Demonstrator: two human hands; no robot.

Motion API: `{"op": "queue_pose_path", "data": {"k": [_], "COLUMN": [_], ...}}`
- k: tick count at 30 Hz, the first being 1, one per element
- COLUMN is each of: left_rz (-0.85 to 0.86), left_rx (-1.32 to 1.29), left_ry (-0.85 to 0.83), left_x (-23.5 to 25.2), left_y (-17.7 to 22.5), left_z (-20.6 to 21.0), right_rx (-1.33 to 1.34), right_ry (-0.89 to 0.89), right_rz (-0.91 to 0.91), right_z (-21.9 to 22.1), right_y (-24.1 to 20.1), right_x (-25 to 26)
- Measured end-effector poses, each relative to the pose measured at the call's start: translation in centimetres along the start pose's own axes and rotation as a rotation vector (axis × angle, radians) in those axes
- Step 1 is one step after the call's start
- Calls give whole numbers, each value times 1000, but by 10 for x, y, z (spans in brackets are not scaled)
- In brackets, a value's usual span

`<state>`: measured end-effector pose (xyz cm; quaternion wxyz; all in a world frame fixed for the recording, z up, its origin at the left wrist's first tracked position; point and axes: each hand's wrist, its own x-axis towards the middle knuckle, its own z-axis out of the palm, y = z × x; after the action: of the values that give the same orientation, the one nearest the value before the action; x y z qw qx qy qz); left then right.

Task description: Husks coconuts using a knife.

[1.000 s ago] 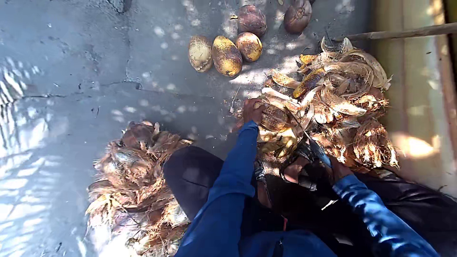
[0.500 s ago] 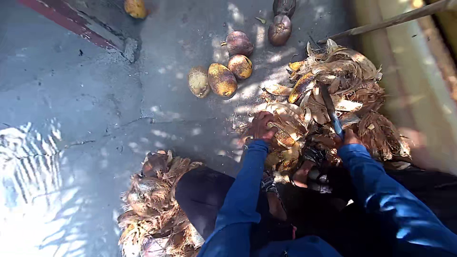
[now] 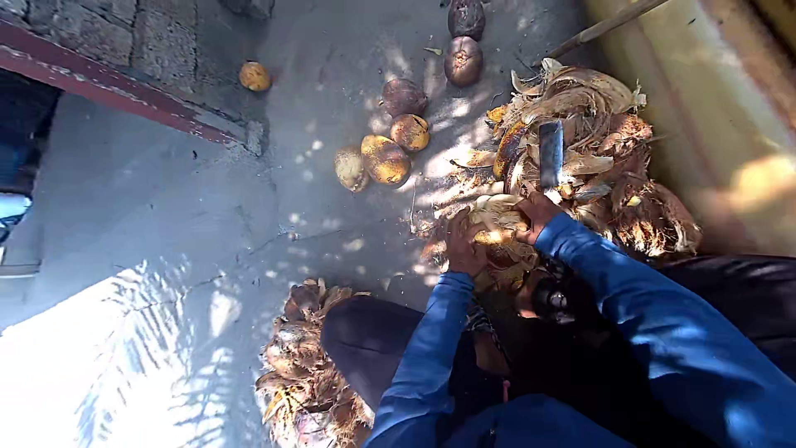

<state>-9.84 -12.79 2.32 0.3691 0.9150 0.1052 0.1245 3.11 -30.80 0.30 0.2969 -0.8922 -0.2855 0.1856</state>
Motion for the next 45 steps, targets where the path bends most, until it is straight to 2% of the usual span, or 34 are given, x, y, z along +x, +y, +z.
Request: {"op": "queue_pose_path", "data": {"k": [2, 4, 6, 7, 11, 14, 18, 21, 22, 24, 25, 27, 29, 31, 33, 34, 36, 37, 38, 40, 41, 42, 43, 45], "left_rz": [-241, -519, -680, -695, -710, -608, -630, -668, -708, -888, -979, -1057, -1012, -941, -873, -861, -866, -855, -823, -710, -641, -561, -473, -312], "left_rx": [-167, -347, -290, -248, -214, -140, -1, 85, 78, -45, -89, -150, -200, -65, 109, 69, -133, -198, -271, -359, -360, -348, -339, -356], "left_ry": [51, 115, 147, 172, 358, 454, 349, 310, 293, 261, 269, 245, 220, 57, -169, -170, -21, 13, 41, 47, 30, 20, 16, 15], "left_x": [-4, -4, -1, -2, 0, 5, 36, 64, 74, 92, 98, 104, 103, 95, 85, 83, 91, 95, 96, 98, 97, 97, 96, 89], "left_y": [4, 24, 55, 65, 73, 64, 66, 68, 58, 27, 5, -30, -32, -20, -17, -18, -17, -17, -18, -15, -9, -1, 7, 22], "left_z": [-2, -2, 0, 6, 36, 35, -15, -50, -59, -82, -95, -116, -124, -119, -107, -93, -67, -59, -52, -44, -46, -48, -52, -60], "right_rx": [-9, 19, 70, 114, 362, 502, 549, 515, 506, 419, 299, 173, 218, 270, 335, 362, 443, 416, 341, 217, 166, 141, 157, 181], "right_ry": [-18, 7, -104, -138, -51, 18, 206, 136, 94, -116, -140, -31, 214, 345, 516, 574, 539, 464, 322, -167, -303, -298, -180, 177], "right_rz": [5, 4, 68, 104, 278, 254, 113, 50, -17, -205, -380, -604, -739, -711, -537, -426, -203, -132, -105, -14, 11, -11, -67, -191], "right_z": [4, 13, -1, -6, -6, -19, -18, -14, -17, -38, -45, -43, -21, -9, 0, 0, -8, -9, -9, -10, -7, -8, -14, -45], "right_y": [-4, -12, -40, -49, -65, -87, -120, -139, -150, -179, -190, -187, -150, -111, -87, -77, -74, -79, -82, -81, -80, -78, -75, -76], "right_x": [-3, -4, -11, -15, -30, -47, -37, -16, -19, -45, -60, -87, -101, -123, -149, -159, -169, -174, -178, -176, -175, -172, -165, -141]}}
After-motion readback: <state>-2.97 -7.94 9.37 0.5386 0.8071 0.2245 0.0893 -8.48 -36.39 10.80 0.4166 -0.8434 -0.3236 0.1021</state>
